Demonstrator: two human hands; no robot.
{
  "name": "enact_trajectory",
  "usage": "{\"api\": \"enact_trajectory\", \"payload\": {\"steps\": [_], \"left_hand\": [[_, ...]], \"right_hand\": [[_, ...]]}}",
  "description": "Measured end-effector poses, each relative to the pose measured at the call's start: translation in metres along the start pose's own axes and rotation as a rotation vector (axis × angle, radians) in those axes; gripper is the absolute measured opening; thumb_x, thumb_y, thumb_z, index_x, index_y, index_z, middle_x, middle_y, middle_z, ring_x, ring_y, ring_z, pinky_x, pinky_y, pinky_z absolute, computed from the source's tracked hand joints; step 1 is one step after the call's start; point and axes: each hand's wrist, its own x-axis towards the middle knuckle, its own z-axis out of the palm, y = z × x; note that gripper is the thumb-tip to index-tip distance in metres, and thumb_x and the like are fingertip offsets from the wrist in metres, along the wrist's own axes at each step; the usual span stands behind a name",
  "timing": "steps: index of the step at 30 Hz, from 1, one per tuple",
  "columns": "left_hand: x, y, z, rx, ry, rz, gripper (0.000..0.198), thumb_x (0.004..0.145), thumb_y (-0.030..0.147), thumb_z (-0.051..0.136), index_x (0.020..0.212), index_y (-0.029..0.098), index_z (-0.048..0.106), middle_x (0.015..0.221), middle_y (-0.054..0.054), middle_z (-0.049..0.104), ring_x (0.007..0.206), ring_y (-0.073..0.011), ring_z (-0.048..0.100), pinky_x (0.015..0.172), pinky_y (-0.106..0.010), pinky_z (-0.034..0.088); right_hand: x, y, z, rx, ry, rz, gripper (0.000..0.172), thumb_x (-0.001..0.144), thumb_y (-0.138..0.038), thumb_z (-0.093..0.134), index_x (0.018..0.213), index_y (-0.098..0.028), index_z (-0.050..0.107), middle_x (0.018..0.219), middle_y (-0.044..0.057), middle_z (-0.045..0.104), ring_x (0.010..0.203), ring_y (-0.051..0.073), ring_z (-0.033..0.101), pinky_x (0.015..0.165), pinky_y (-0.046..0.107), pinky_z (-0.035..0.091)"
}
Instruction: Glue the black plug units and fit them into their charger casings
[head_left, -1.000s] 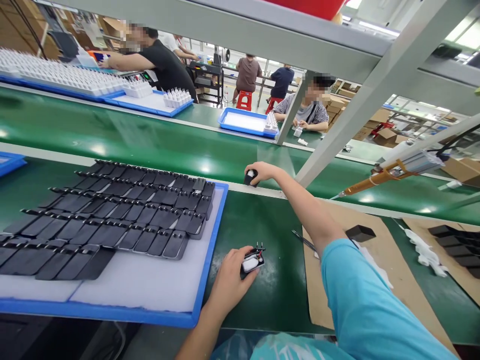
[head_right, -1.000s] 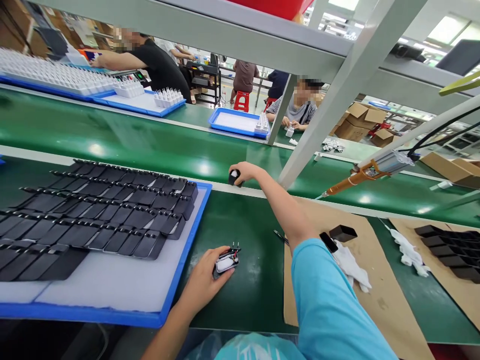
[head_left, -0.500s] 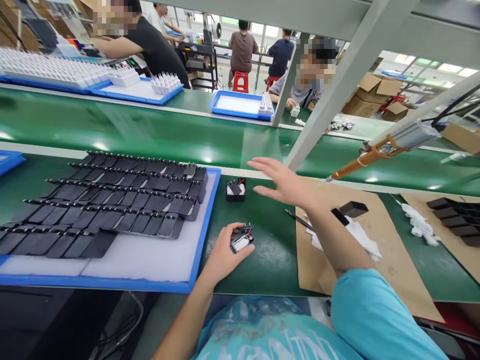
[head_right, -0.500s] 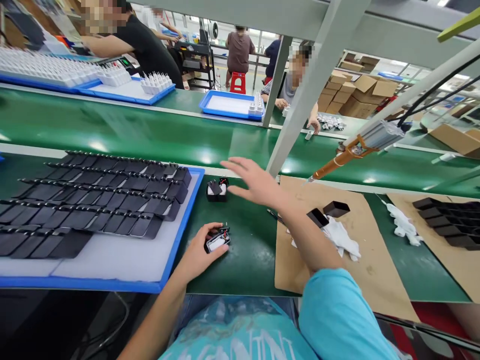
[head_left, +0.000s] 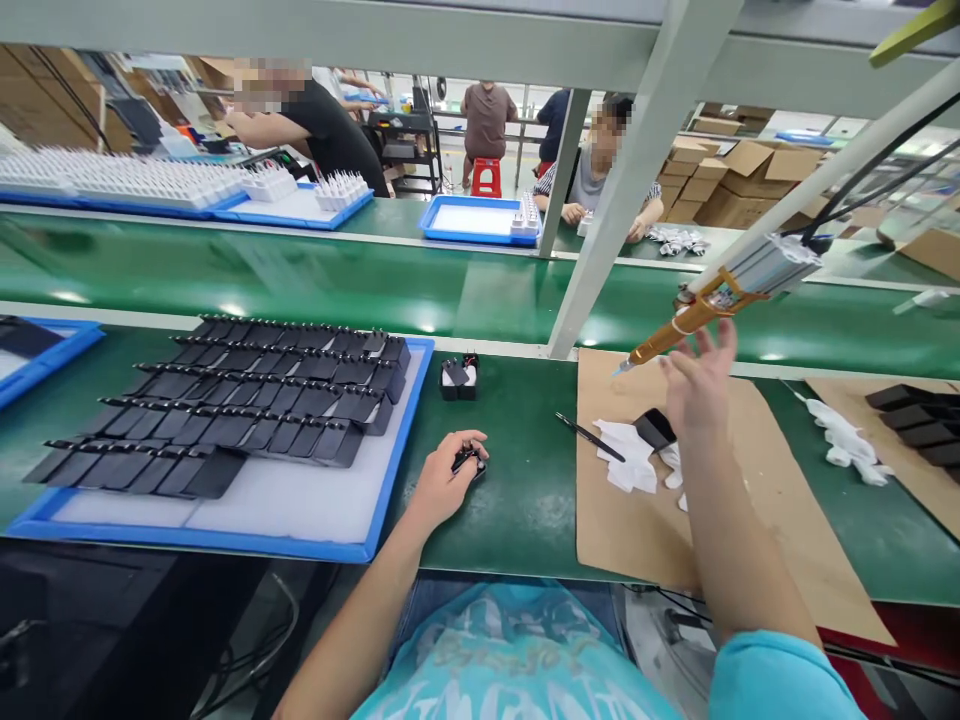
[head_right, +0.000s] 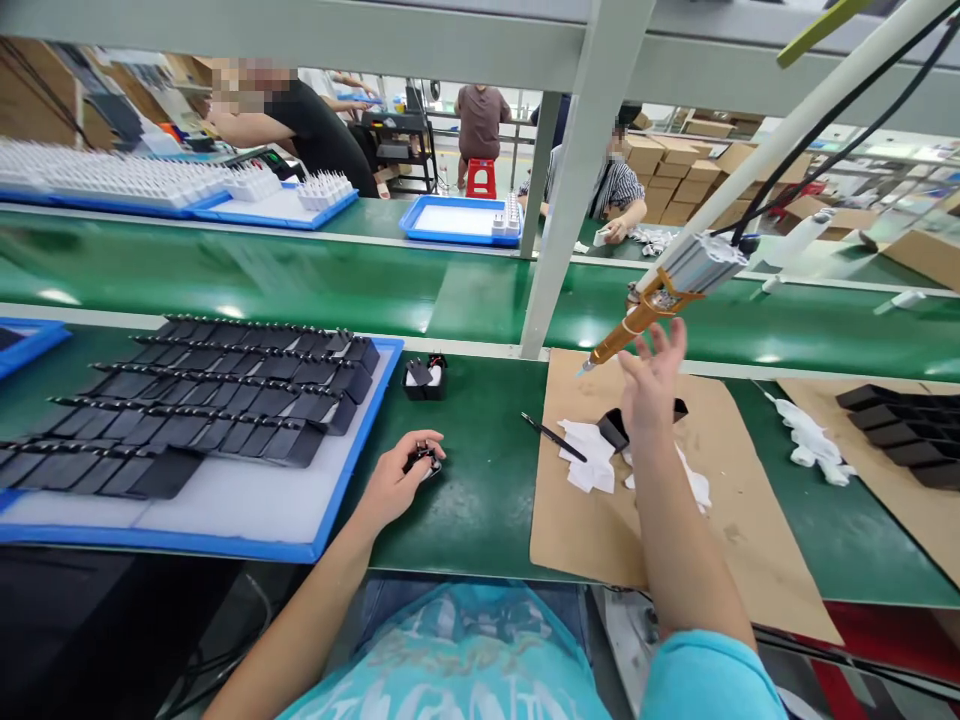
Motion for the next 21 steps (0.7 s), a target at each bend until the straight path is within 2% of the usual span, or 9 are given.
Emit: {"api": "enact_trajectory", "payload": {"steps": [2, 4, 8, 14, 19, 21], "left_hand": [[-0.004, 0.004, -0.004, 0.128, -0.003, 0.059, 0.031, 0.087, 0.018, 0.042, 0.113, 0.023, 0.058, 0.100, -0.003, 0.069, 0.101, -0.0204, 0.059, 0.095, -0.040, 0.040], [-0.010, 0.008, -0.009, 0.248, -0.017, 0.120, 0.038, 0.091, 0.018, 0.039, 0.125, 0.025, 0.055, 0.112, -0.004, 0.068, 0.109, -0.0216, 0.055, 0.098, -0.042, 0.037], [-0.022, 0.012, -0.015, 0.430, -0.031, 0.210, 0.046, 0.099, 0.021, 0.033, 0.143, 0.026, 0.041, 0.128, -0.006, 0.063, 0.112, -0.0215, 0.052, 0.094, -0.040, 0.040], [-0.026, 0.010, -0.012, 0.511, 0.026, 0.273, 0.047, 0.098, 0.027, 0.046, 0.144, 0.027, 0.040, 0.122, -0.005, 0.066, 0.105, -0.0179, 0.061, 0.091, -0.034, 0.048], [-0.021, 0.006, -0.009, 0.499, 0.070, 0.311, 0.029, 0.094, 0.026, 0.052, 0.121, 0.024, 0.059, 0.109, -0.004, 0.070, 0.099, -0.0173, 0.066, 0.088, -0.030, 0.054], [-0.020, 0.006, -0.008, 0.497, 0.069, 0.295, 0.026, 0.092, 0.025, 0.053, 0.117, 0.023, 0.061, 0.106, -0.004, 0.071, 0.096, -0.0178, 0.067, 0.087, -0.030, 0.055]], "right_hand": [[-0.006, 0.008, 0.008, 0.162, -0.108, 0.201, 0.074, 0.063, -0.027, 0.070, 0.129, -0.042, 0.039, 0.130, 0.001, 0.047, 0.116, 0.020, 0.057, 0.094, 0.042, 0.051], [-0.013, 0.012, 0.015, 0.201, -0.147, 0.304, 0.076, 0.059, -0.025, 0.074, 0.126, -0.044, 0.043, 0.126, -0.002, 0.050, 0.117, 0.020, 0.058, 0.098, 0.040, 0.049], [-0.021, 0.014, 0.017, 0.149, -0.160, 0.282, 0.073, 0.064, -0.028, 0.076, 0.127, -0.045, 0.043, 0.129, -0.001, 0.052, 0.117, 0.021, 0.060, 0.105, 0.043, 0.046], [-0.032, 0.013, 0.013, 0.141, -0.228, 0.231, 0.067, 0.072, -0.032, 0.075, 0.129, -0.045, 0.042, 0.133, 0.000, 0.053, 0.111, 0.021, 0.064, 0.104, 0.046, 0.048], [-0.039, 0.005, 0.018, 0.142, -0.239, 0.254, 0.068, 0.074, -0.033, 0.074, 0.132, -0.045, 0.040, 0.132, 0.001, 0.054, 0.099, 0.020, 0.069, 0.094, 0.043, 0.054], [-0.041, 0.002, 0.020, 0.134, -0.234, 0.258, 0.069, 0.074, -0.033, 0.074, 0.133, -0.045, 0.039, 0.130, 0.001, 0.056, 0.095, 0.018, 0.069, 0.093, 0.042, 0.055]]}}
